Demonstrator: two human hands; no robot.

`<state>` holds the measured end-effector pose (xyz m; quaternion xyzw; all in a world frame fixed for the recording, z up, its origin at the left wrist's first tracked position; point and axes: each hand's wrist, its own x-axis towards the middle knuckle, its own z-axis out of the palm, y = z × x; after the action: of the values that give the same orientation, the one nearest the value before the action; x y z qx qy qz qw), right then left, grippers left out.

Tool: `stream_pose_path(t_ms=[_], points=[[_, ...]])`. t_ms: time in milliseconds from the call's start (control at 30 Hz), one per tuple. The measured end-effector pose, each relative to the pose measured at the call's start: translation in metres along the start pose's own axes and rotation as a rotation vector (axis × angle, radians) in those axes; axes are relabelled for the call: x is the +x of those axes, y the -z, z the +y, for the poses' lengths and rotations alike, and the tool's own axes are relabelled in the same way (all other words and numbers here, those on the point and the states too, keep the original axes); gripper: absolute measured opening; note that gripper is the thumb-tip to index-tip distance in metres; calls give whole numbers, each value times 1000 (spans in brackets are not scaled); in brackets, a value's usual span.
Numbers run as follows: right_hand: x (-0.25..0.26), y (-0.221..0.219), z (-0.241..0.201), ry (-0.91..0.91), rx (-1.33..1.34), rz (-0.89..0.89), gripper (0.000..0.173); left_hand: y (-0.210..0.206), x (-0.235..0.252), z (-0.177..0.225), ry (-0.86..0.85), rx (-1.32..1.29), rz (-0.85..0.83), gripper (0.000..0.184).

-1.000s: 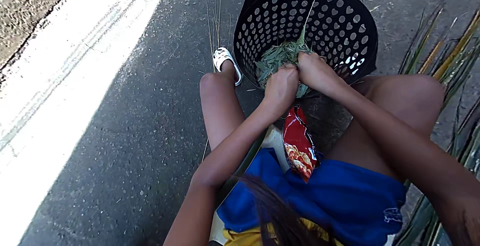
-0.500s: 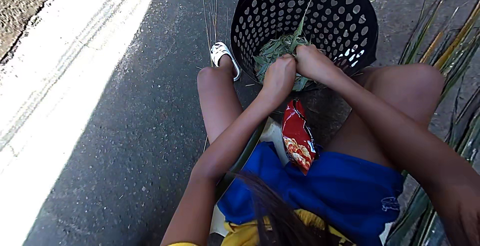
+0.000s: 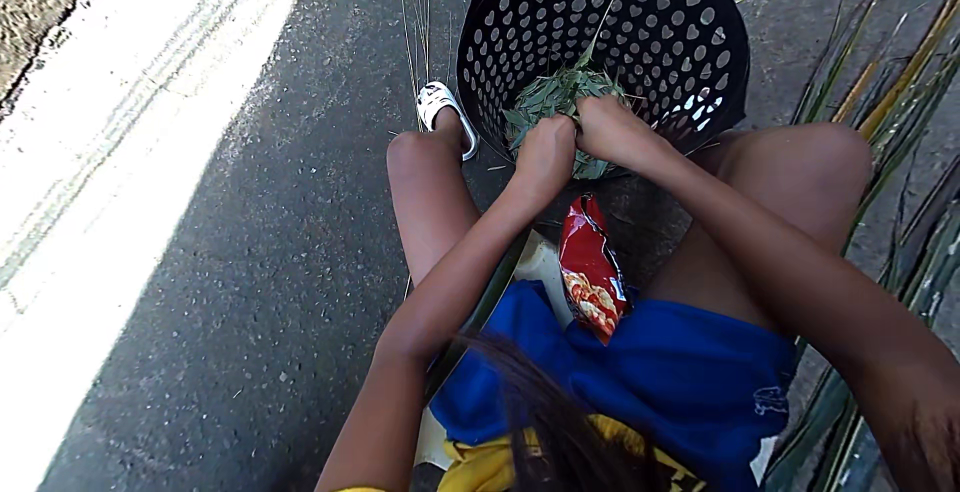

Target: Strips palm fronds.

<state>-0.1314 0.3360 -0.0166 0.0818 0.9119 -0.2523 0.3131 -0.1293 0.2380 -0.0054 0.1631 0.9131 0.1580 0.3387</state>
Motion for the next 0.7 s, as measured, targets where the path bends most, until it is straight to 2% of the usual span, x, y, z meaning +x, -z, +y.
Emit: stream_pose_path(t_ms=[167,400,533,700], points=[[18,-2,4,-85,-30,70,25,-5,1,1,-44,16,38,33],[2,0,3,7,44,-27,22,3,0,5,36,13,-8,29],[13,0,10,-70,1,34,24,-4,1,6,-12,-13,3,34],[22,5,14,-113,43,72,22,-2,3,-5,-71,-189,-16,42]])
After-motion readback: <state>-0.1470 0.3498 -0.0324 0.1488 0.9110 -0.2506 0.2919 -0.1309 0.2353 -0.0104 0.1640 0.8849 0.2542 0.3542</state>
